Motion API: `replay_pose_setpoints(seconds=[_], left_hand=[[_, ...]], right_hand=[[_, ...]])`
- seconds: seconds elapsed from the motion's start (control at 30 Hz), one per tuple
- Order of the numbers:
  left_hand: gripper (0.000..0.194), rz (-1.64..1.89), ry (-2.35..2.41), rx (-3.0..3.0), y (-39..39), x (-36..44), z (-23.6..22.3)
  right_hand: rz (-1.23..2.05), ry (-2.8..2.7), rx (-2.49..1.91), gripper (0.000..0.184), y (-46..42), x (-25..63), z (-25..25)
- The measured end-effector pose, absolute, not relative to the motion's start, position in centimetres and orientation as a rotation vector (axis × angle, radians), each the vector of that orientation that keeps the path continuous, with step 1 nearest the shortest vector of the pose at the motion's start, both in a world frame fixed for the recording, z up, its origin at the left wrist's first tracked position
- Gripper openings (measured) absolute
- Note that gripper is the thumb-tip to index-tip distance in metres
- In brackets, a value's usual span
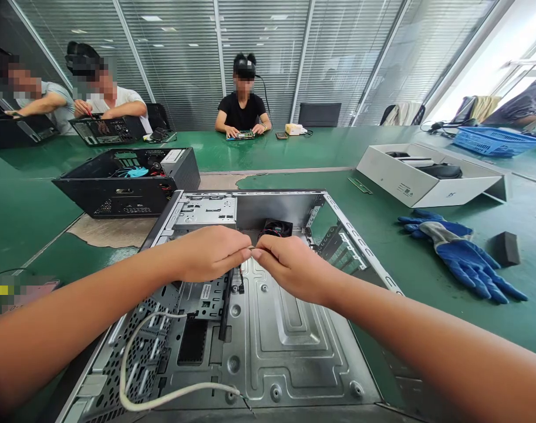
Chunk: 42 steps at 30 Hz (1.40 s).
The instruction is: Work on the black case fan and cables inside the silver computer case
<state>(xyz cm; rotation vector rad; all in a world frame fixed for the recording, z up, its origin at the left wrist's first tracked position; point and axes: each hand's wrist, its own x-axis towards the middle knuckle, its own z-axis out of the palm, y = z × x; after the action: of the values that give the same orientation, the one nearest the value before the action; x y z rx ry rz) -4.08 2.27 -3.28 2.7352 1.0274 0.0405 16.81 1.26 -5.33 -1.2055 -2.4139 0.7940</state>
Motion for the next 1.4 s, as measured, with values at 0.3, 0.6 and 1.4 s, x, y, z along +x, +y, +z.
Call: replay_pose_setpoints(seconds=[0.3, 0.6, 1.4], left_hand=[[0.035, -0.149, 0.979, 2.658, 2.5, -3.8, -3.1], [0.029, -0.029, 1.048, 2.945, 2.0, -3.7, -3.9], [0.029, -0.014, 1.054, 2.749, 2.6, -3.6, -3.6]], right_hand=[[0.564, -2.602, -1.168, 0.031, 1.4, 17.2, -5.8], [1.111, -2.401, -1.191, 0.046, 1.5, 17.1, -5.1], [0.286, -2.589, -1.12, 0.036, 1.4, 17.7, -6.0]])
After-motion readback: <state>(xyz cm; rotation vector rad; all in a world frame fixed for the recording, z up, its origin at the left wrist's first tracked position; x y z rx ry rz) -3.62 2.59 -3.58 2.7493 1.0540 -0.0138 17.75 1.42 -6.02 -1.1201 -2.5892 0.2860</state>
